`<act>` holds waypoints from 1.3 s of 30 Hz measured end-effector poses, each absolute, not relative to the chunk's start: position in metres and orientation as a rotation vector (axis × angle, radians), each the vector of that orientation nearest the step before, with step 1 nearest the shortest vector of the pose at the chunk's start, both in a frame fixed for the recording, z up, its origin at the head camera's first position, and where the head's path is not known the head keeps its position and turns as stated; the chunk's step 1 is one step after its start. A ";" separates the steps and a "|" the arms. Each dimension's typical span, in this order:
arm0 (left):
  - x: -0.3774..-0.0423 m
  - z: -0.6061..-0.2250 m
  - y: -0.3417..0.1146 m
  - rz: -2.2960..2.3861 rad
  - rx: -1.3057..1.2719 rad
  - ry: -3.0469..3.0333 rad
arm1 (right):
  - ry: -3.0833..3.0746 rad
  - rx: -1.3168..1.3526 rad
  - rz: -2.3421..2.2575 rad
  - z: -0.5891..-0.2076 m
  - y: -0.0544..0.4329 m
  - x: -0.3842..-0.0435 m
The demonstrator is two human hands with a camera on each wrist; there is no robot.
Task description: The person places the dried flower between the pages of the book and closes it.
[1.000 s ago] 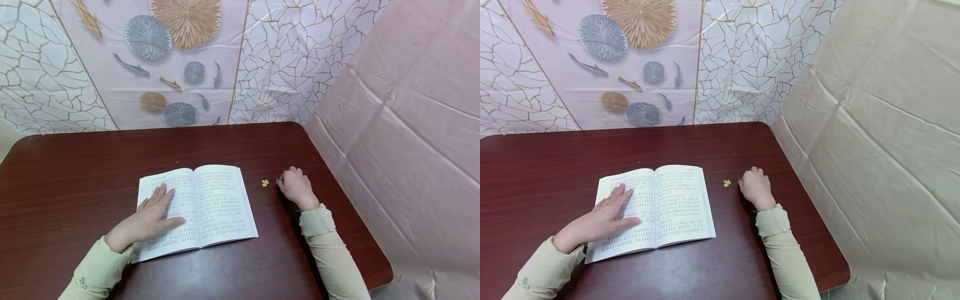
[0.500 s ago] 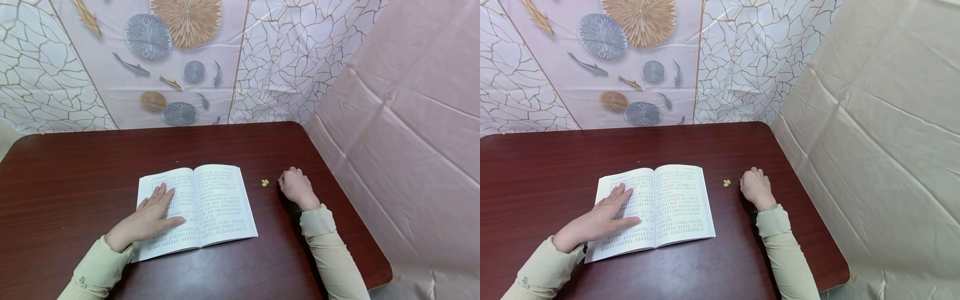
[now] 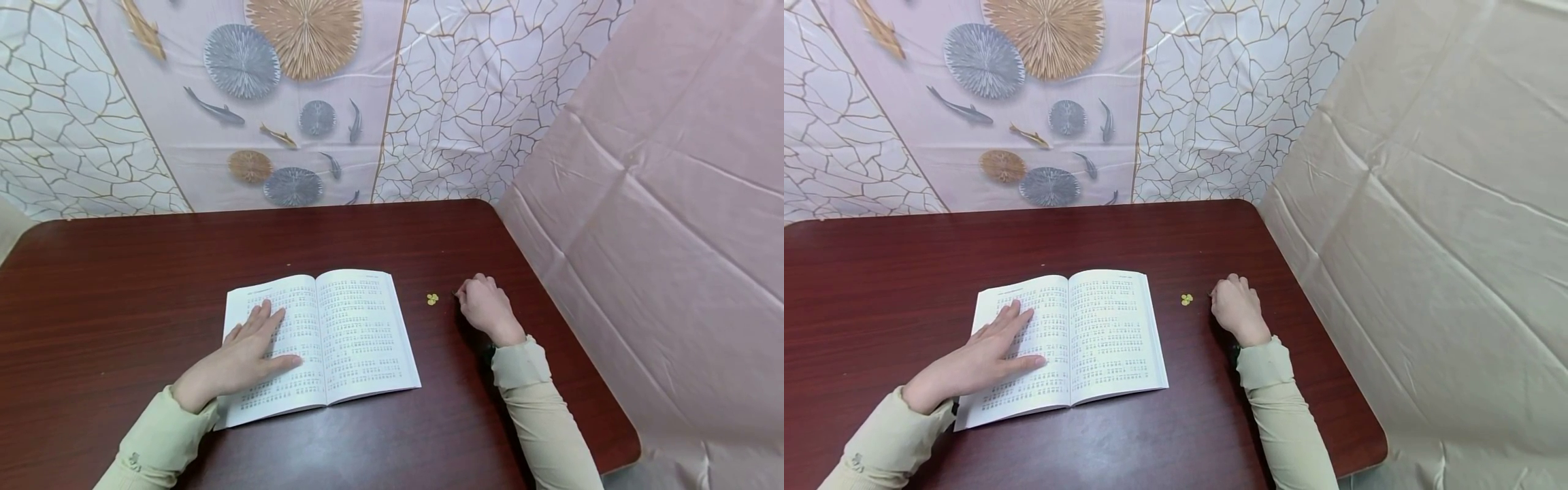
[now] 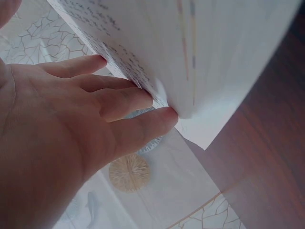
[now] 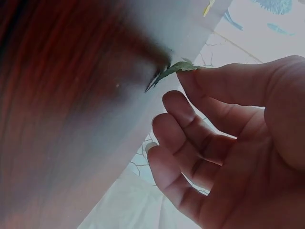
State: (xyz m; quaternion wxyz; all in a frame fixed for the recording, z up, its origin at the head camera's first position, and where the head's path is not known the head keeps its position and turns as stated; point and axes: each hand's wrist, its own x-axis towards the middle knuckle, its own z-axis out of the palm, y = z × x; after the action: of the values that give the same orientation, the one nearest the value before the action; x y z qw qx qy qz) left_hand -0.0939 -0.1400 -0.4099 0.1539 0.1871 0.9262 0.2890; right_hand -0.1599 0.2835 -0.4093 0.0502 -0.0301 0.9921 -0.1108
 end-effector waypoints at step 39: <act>-0.095 -0.413 -0.141 0.824 0.537 2.666 | 3.047 -0.185 -0.628 -0.398 0.261 -0.155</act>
State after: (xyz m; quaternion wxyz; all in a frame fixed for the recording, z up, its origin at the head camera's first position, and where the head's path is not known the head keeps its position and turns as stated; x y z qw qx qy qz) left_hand -0.0949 -0.1408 -0.4127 0.1492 0.1869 0.9277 0.2867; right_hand -0.1548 0.2613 -0.3982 0.0124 -0.0592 0.9776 -0.2016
